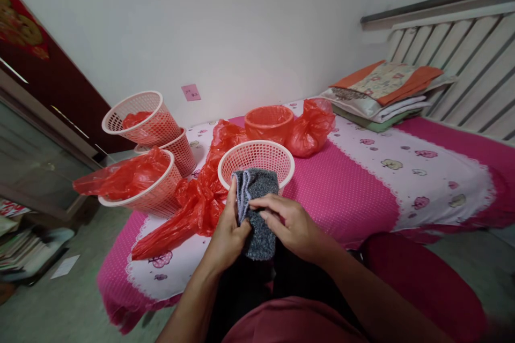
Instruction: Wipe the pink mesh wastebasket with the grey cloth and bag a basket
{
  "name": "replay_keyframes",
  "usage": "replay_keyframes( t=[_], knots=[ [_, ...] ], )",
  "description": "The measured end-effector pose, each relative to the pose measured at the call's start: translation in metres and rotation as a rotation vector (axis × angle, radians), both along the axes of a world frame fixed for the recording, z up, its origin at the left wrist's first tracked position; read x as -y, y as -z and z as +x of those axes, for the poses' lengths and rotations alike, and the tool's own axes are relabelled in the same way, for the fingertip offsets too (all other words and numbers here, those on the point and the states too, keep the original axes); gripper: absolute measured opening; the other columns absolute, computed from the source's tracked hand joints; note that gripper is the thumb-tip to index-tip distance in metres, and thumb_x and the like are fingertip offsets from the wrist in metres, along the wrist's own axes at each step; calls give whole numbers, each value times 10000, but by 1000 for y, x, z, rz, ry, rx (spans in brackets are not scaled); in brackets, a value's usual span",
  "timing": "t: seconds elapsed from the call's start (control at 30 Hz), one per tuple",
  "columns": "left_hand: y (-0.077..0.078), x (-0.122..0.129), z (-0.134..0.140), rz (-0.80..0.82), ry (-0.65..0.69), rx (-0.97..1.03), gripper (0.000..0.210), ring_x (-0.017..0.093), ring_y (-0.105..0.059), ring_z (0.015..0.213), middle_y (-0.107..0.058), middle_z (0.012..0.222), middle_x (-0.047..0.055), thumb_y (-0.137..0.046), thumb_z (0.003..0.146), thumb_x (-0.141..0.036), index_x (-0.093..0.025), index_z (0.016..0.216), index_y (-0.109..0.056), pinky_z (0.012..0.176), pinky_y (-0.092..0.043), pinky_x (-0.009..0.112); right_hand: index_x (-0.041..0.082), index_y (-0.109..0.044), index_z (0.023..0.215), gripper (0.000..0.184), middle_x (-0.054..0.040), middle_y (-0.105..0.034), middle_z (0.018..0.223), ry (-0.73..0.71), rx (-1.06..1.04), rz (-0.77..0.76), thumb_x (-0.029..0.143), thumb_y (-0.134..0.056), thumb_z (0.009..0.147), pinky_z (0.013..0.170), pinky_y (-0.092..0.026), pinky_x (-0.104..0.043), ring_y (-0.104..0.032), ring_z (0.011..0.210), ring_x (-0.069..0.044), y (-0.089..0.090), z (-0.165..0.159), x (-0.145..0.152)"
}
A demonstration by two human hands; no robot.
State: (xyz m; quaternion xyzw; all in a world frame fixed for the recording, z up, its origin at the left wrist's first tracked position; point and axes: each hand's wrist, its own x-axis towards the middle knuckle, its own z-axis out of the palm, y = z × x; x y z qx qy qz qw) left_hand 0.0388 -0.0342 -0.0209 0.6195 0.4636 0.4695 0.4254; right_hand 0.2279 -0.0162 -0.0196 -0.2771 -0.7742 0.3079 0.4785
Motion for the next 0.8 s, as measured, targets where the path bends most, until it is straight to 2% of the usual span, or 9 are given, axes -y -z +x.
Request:
replay_keyframes(
  t=[0.07,0.13,0.23,0.33,0.47,0.53,0.6,0.7,0.8],
  knots=[
    [0,1,-1,-16,17,15,1051,280,-165,1696,-195,1834,71,-629,833,-136,-282,1754,-143,1385,-76,466,249,-755,1220,256,-82,-769,1128,158,-19,127,195,-583,1038,973,-575,-428,-714,1067,-243,-8,4,-10],
    [-2,2,-2,-36,44,30,1045,284,-201,1688,-227,1826,68,-615,831,-129,-278,1754,-149,1384,-109,476,259,-748,1245,249,-102,-760,1210,265,9,250,217,-625,1033,1068,-534,-515,-684,1178,-284,-14,7,-23],
    [-4,5,-3,-83,118,62,1041,291,-241,1677,-282,1809,61,-603,820,-122,-286,1753,-172,1378,-160,497,265,-738,1244,249,-109,-744,1265,267,103,334,217,-654,1015,1105,-496,-572,-654,1229,-311,-17,10,-39],
    [-5,6,-5,-107,189,69,1049,289,-211,1685,-279,1810,49,-598,798,-113,-279,1752,-195,1383,-122,493,245,-731,1053,146,-96,-745,1082,242,119,342,244,-585,1052,1015,-523,-503,-666,1077,-281,-16,7,-46],
    [-3,8,-7,-86,268,5,990,280,-92,1706,-245,1820,7,-597,812,-129,-278,1736,-276,1386,-7,486,247,-620,872,236,-62,-667,916,286,-31,198,275,-495,1070,895,-519,-405,-621,917,-233,-12,0,-50],
    [-3,8,-8,-98,306,8,957,280,-78,1707,-258,1815,-14,-606,817,-138,-298,1719,-330,1385,-8,487,244,-601,857,240,-32,-650,863,211,-78,67,317,-503,1064,834,-509,-365,-607,849,-207,-9,-1,-53],
    [-3,9,-10,-125,337,52,935,294,-117,1703,-300,1802,-15,-637,821,-161,-312,1704,-369,1387,-46,487,237,-619,872,258,-7,-652,830,78,-85,-65,386,-520,1059,782,-495,-333,-599,798,-185,-6,0,-55],
    [-5,11,-13,-197,379,130,899,339,-301,1653,-436,1737,38,-715,855,-259,-315,1693,-393,1362,-208,510,227,-613,801,396,11,-614,749,-88,-57,-206,506,-500,1059,683,-459,-298,-554,714,-167,-4,4,-55],
    [-10,11,-17,-284,393,164,897,375,-575,1456,-612,1579,113,-755,901,-413,-317,1701,-362,1196,-464,532,230,-546,698,473,32,-520,658,-48,-18,-212,545,-507,1049,620,-390,-280,-480,644,-152,-8,11,-51]
  ],
)
